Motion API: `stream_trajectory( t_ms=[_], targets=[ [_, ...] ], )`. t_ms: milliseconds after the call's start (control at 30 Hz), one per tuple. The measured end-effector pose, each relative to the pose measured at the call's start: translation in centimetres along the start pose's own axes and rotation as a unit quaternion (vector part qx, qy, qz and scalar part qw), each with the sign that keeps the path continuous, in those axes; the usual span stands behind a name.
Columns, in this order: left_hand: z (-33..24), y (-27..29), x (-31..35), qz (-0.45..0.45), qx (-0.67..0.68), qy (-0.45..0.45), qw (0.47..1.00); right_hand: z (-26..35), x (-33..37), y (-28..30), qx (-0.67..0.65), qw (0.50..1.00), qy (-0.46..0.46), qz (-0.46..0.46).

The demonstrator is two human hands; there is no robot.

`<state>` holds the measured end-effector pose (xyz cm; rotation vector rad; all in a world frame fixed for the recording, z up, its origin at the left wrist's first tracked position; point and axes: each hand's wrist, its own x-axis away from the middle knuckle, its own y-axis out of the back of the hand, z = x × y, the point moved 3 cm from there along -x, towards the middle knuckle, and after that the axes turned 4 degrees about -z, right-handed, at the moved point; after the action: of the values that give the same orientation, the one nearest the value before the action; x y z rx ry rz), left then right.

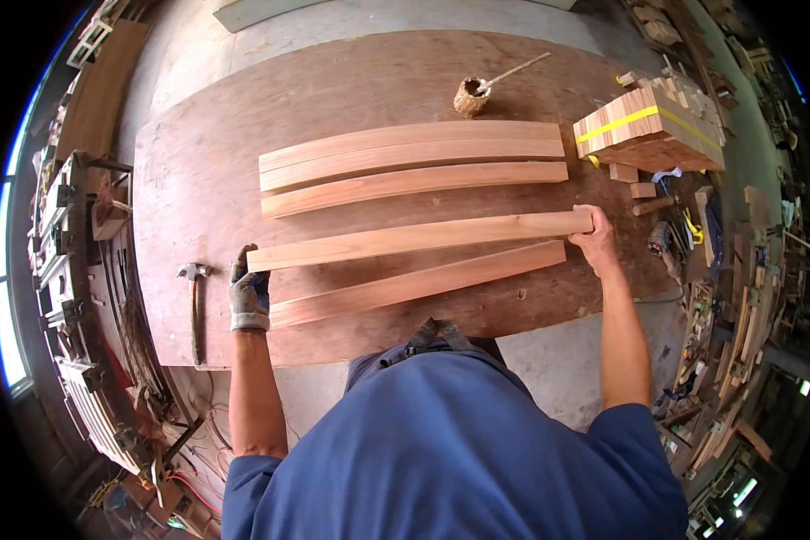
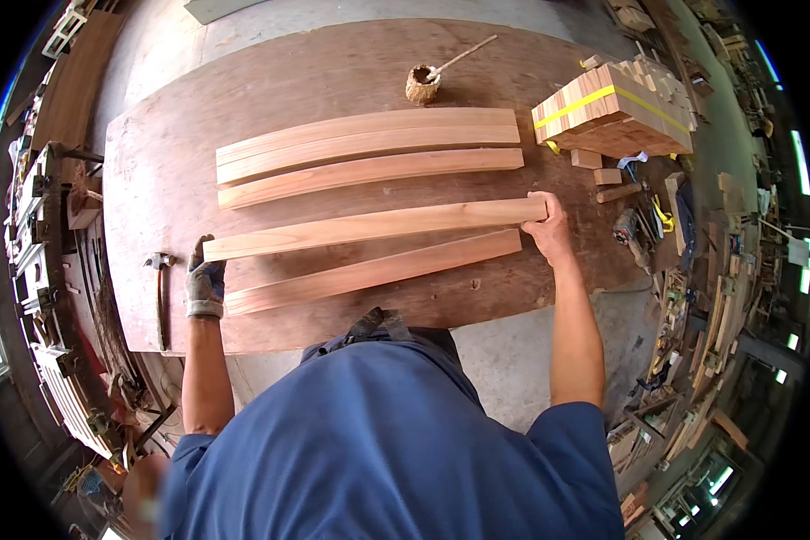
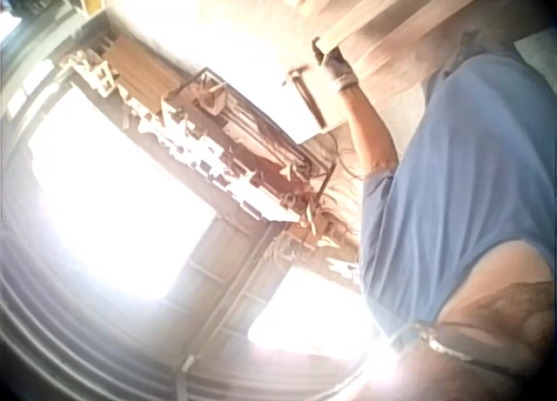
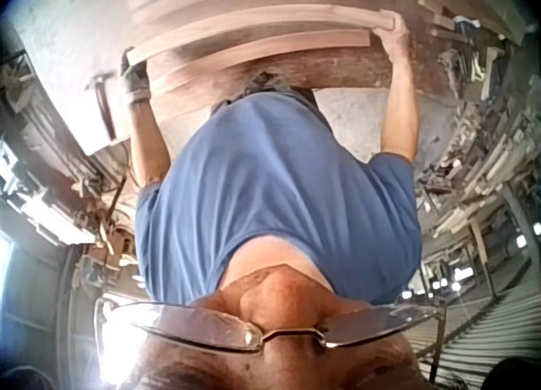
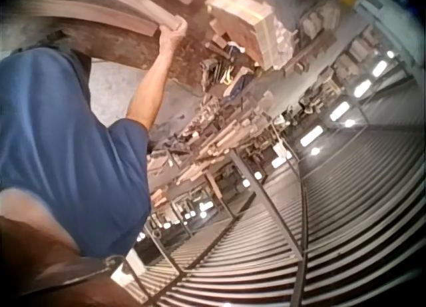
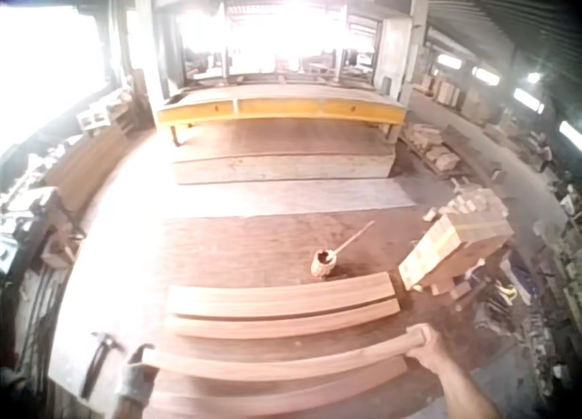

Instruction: The person arranges several wooden planks on a workbench, then walks to a stack to retrieve additional planks and returns to place them on the bench. The person then moves to a table saw and uses a handheld sander to smooth the edges of a plank before returning to the workbench.

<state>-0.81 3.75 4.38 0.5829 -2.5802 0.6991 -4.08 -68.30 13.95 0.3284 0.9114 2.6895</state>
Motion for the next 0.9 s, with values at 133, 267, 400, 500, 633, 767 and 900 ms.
stream_trajectory(
  t_ms=[133,267,400,500,633,767,900],
  targets=[
    [0.0,-0.9,-0.3,0.006,-0.028,-0.005,1.0,0.2,0.2,-0.4,0.009,1.0,-0.006,0.004],
    [0.2,-1.2,-0.4,-0.016,-0.015,0.017,1.0,-1.9,-0.2,-0.3,0.007,0.998,-0.056,0.037],
    [0.0,-2.1,0.3,-0.033,-0.037,0.06,0.997,-3.3,-0.8,0.3,-0.045,0.985,-0.139,0.091],
    [0.1,-1.9,0.0,-0.02,-0.05,0.073,0.996,-2.1,-0.9,0.2,-0.055,0.974,-0.192,0.108],
    [1.1,0.6,-1.6,-0.001,-0.087,0.092,0.992,-2.5,-1.8,0.3,-0.041,0.961,-0.232,0.146],
    [1.0,-0.9,-1.7,-0.035,-0.089,0.08,0.992,-0.6,-2.2,-0.3,-0.018,0.964,-0.218,0.15],
    [0.5,-2.4,-2.3,-0.077,-0.091,0.036,0.992,-4.6,-3.9,-1.7,-0.084,0.99,-0.102,0.048]
  ],
)
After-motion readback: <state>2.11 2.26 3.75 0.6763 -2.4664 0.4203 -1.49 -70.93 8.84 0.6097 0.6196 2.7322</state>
